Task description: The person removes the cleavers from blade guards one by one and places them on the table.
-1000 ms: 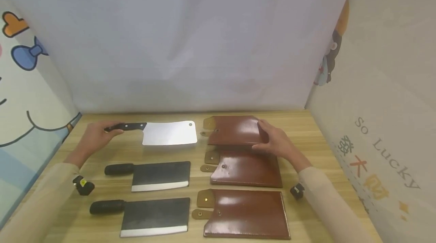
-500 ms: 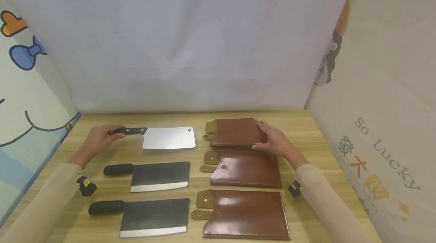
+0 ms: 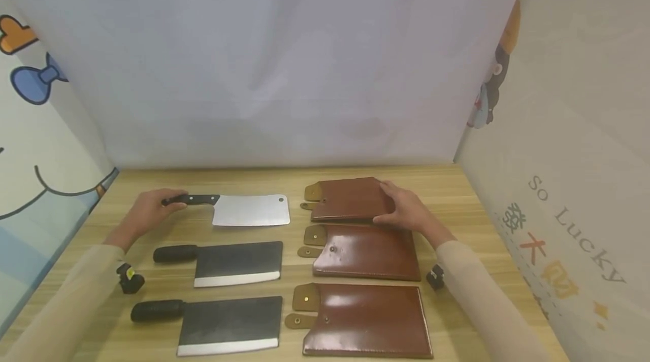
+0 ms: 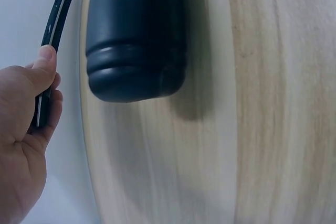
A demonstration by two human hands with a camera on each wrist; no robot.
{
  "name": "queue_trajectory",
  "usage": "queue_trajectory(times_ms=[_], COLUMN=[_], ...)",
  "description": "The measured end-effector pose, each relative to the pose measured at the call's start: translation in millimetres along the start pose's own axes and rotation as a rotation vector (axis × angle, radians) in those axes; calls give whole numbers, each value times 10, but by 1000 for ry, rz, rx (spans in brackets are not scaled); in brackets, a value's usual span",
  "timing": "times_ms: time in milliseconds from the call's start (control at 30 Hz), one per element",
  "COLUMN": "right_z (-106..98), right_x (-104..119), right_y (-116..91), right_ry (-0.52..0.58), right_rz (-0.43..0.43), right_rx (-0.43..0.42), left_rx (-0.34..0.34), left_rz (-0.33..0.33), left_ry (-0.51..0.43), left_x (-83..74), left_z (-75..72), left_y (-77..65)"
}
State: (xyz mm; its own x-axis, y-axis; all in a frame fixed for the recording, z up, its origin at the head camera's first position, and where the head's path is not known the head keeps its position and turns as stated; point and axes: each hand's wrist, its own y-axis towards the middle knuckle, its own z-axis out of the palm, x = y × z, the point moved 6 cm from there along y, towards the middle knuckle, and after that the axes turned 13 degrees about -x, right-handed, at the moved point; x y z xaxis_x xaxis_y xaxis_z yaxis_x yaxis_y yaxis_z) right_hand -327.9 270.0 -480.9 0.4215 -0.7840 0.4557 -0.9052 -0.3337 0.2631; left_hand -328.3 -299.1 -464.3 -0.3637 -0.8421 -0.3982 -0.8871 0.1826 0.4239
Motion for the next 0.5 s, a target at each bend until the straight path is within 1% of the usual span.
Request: queue_trajectory(times_ms=[200, 333, 500], right_z=[-23, -24, -8], right_x=[-28, -39, -83], right_y=[14, 12, -7], right_ry=[-32, -48, -54], right_rz=[13, 19, 39], right_rx=[14, 23, 44], left_rx=[68, 94, 122], left_rz=[-24, -50, -85], left_ry=[-10, -18, -6], left_x=[30, 37, 50], left_z=[95, 142, 209], left_y=[-42, -75, -94])
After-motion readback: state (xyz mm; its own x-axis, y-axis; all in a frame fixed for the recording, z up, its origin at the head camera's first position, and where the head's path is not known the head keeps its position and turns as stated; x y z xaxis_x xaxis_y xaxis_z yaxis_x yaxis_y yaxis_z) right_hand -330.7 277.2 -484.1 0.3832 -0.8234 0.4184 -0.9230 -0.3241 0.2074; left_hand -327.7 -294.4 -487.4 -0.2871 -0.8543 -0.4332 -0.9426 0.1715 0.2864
